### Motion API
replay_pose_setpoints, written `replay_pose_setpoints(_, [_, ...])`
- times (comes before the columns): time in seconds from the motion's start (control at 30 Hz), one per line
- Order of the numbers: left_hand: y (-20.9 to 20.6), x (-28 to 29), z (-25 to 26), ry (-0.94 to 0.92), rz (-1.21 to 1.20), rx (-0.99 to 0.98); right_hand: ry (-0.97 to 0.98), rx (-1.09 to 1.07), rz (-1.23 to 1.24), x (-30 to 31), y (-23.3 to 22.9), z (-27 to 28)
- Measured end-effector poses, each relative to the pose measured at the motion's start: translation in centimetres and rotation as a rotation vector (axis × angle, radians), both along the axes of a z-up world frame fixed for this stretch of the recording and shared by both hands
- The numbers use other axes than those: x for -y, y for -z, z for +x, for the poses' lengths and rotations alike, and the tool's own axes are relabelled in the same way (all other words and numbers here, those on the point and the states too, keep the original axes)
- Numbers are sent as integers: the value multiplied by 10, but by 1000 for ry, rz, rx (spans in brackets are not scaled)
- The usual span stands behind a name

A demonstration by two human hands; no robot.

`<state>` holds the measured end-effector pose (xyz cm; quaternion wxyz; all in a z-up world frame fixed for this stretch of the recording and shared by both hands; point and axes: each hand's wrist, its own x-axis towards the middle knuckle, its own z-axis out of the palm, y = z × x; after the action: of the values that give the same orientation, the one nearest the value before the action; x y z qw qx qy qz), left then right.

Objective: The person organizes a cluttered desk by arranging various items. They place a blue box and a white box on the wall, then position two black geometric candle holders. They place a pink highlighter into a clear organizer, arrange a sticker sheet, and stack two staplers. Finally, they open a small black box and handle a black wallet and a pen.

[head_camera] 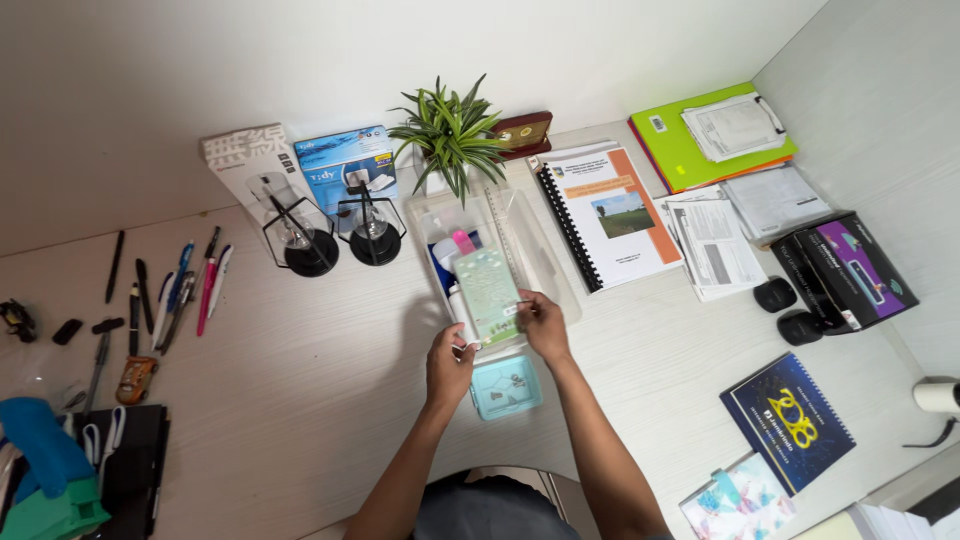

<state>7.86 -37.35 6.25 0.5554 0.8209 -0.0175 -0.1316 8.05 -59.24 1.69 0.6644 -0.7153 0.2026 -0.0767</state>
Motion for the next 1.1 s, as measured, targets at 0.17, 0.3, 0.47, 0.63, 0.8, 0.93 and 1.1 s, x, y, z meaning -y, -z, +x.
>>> replay_pose_setpoints(0.17, [8,2,0,-19,-7,20,-80,-126,-144,-4,-14,13])
replay_pose_setpoints(0.3, [15,2,-1,-39,-68,73,-132,-251,-502,-4,-19,16])
replay_pose_setpoints(0.47, [8,0,2,-32,-88,12,-228,-393,-707,-6,-17,24])
replay_pose_setpoints(0.63, [1,-2,3,-4,-71,-37,-266,-407,-811,-3,-10,27])
replay_pose_setpoints(0.8, [-1,-3,8,38,-39,-89,-306,-398,-780,4,-2,25])
replay_pose_setpoints(0.93, [-1,-3,11,62,-24,-86,-312,-438,-714,3,-3,22])
replay_pose_setpoints(1.1, [-3,-4,12,72,-18,-114,-301,-482,-756,-4,-7,24])
